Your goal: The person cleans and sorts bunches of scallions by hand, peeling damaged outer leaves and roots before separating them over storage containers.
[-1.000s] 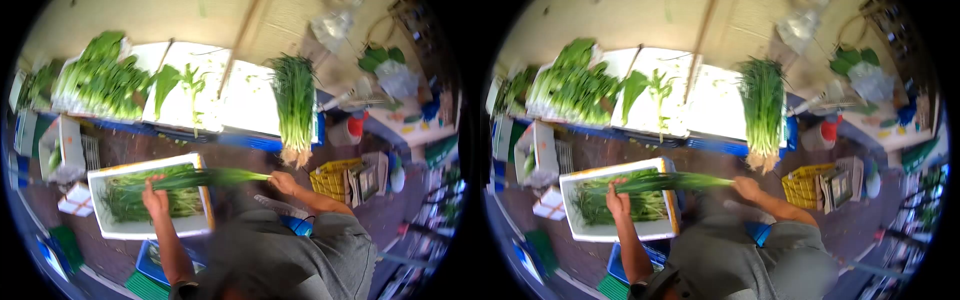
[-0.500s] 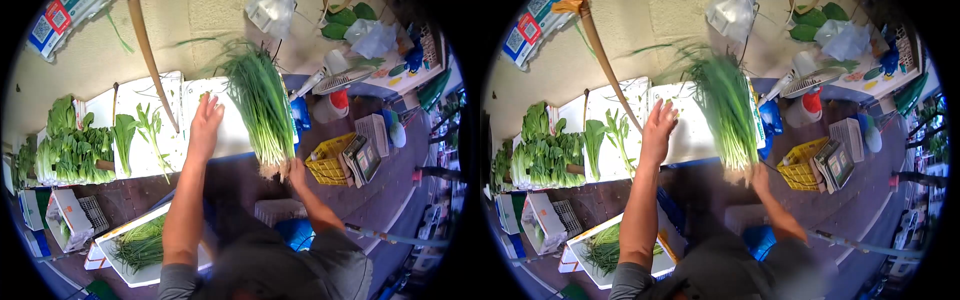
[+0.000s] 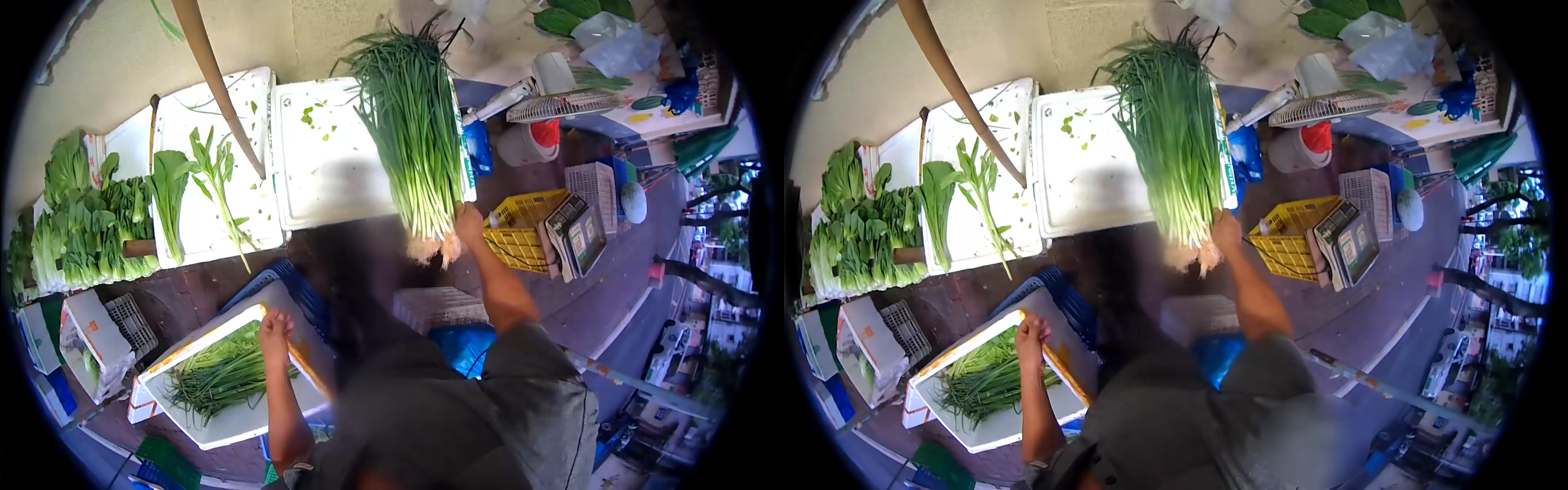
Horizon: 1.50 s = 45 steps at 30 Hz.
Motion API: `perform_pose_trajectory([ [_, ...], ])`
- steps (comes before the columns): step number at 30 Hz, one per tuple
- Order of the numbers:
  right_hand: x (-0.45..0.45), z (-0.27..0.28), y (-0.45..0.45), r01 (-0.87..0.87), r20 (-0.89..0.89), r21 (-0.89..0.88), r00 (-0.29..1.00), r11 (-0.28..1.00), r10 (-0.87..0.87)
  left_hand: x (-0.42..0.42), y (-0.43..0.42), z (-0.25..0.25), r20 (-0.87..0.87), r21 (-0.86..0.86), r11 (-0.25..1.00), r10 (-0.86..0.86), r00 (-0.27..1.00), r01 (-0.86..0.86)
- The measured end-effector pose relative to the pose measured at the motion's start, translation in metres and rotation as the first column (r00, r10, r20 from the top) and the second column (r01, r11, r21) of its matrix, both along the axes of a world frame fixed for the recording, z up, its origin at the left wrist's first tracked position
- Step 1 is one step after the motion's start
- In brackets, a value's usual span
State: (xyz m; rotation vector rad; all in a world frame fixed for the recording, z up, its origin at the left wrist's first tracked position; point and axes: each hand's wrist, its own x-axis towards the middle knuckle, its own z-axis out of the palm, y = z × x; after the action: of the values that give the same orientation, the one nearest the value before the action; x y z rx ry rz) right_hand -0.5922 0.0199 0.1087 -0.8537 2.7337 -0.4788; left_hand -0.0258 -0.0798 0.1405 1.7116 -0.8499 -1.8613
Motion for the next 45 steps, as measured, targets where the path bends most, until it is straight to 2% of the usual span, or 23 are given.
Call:
perform_pose_trajectory([
  [7,-0.024,-0.010,0.011,-0.101,-0.011,0.185,0.994,0.978,0.105,0.025,0.042,0.017,0.004,0.103,0.980,0.172,0.985,-0.172],
  [8,-0.029,-0.023,0.018,-0.243,-0.008,0.373,0.964,0.895,0.265,0.027,0.045,0.019,0.010,0.120,0.975,0.187,0.982,-0.187],
  [11,0.020,0.023,0.006,-0.152,-0.213,0.057,0.964,0.987,0.161,0.030,0.052,0.020,0.017,0.134,0.970,0.202,0.979,-0.202],
  [12,0.021,0.016,0.010,-0.048,-0.123,-0.048,0.991,0.998,0.042,0.032,0.052,0.022,0.018,0.134,0.969,0.206,0.978,-0.206],
  [15,0.056,0.003,0.021,0.094,-0.211,-0.290,0.964,0.953,-0.160,0.039,0.053,0.021,0.030,0.134,0.963,0.231,0.973,-0.233],
  [16,0.067,-0.006,0.023,0.296,-0.114,-0.306,0.932,0.905,-0.344,0.038,0.052,0.024,0.037,0.134,0.960,0.245,0.969,-0.247],
  [17,0.072,-0.017,0.018,0.545,0.122,-0.302,0.836,0.782,-0.535,0.039,0.051,0.025,0.044,0.132,0.957,0.257,0.966,-0.260],
  [19,0.093,0.001,-0.011,0.902,0.533,-0.106,0.407,0.419,-0.742,0.038,0.050,0.026,0.031,0.133,0.956,0.261,0.965,-0.263],
  [20,0.068,-0.074,0.005,0.898,0.578,-0.206,0.431,0.388,-0.692,0.035,0.048,0.029,0.034,0.140,0.954,0.261,0.965,-0.264],
  [23,0.074,-0.033,-0.034,0.955,0.510,-0.072,0.283,0.287,-0.812,0.036,0.050,0.026,0.020,0.131,0.960,0.248,0.968,-0.249],
  [25,0.045,-0.101,0.014,0.909,0.812,-0.238,0.379,0.341,-0.444,0.034,0.055,0.024,0.016,0.084,0.961,0.265,0.964,-0.265],
  [28,0.064,-0.056,0.045,0.841,0.948,-0.193,0.293,0.505,-0.126,0.041,0.074,0.020,-0.016,0.121,0.926,0.361,0.932,-0.357],
  [29,0.073,-0.039,0.050,0.806,0.942,-0.152,0.294,0.572,-0.163,0.047,0.084,0.020,0.006,0.105,0.924,0.370,0.929,-0.369],
  [30,0.042,-0.094,0.106,0.517,0.791,-0.210,0.589,0.830,-0.167,0.052,0.096,0.018,0.042,0.105,0.922,0.371,0.928,-0.374],
  [31,0.120,0.018,0.039,0.763,0.685,-0.014,0.479,0.646,-0.550,0.057,0.108,0.012,0.067,0.109,0.925,0.359,0.931,-0.364],
  [34,0.100,-0.050,0.090,0.574,0.653,0.256,0.491,0.778,-0.577,0.076,0.140,-0.009,0.026,0.169,0.878,0.451,0.892,-0.448],
  [37,0.128,-0.082,0.093,0.021,0.823,-0.044,0.567,0.999,0.025,0.089,0.173,-0.024,-0.019,0.141,0.836,0.537,0.843,-0.530],
  [39,0.251,0.011,0.023,-0.243,0.782,-0.242,0.524,0.939,0.337,0.102,0.194,-0.036,0.021,0.006,0.882,0.472,0.881,-0.472],
  [40,0.302,0.041,-0.003,-0.441,0.723,-0.318,0.460,0.839,0.515,0.107,0.196,-0.022,-0.092,0.109,0.782,0.623,0.777,-0.614],
  [41,0.342,0.050,-0.018,-0.434,0.835,-0.327,0.283,0.840,0.471,0.115,0.209,-0.034,-0.044,0.068,0.798,0.602,0.797,-0.599],
  [43,0.433,0.078,-0.041,-0.578,0.880,-0.320,0.113,0.751,0.462,0.128,0.231,-0.052,0.008,0.034,0.791,0.611,0.792,-0.611],
  [44,0.469,0.055,-0.037,-0.554,0.893,-0.399,-0.053,0.730,0.447,0.133,0.235,-0.046,0.014,0.038,0.766,0.641,0.767,-0.641],
  [45,0.497,0.032,-0.039,-0.777,0.766,-0.443,-0.067,0.448,0.640,0.139,0.240,-0.040,0.020,0.041,0.740,0.671,0.742,-0.671],
])
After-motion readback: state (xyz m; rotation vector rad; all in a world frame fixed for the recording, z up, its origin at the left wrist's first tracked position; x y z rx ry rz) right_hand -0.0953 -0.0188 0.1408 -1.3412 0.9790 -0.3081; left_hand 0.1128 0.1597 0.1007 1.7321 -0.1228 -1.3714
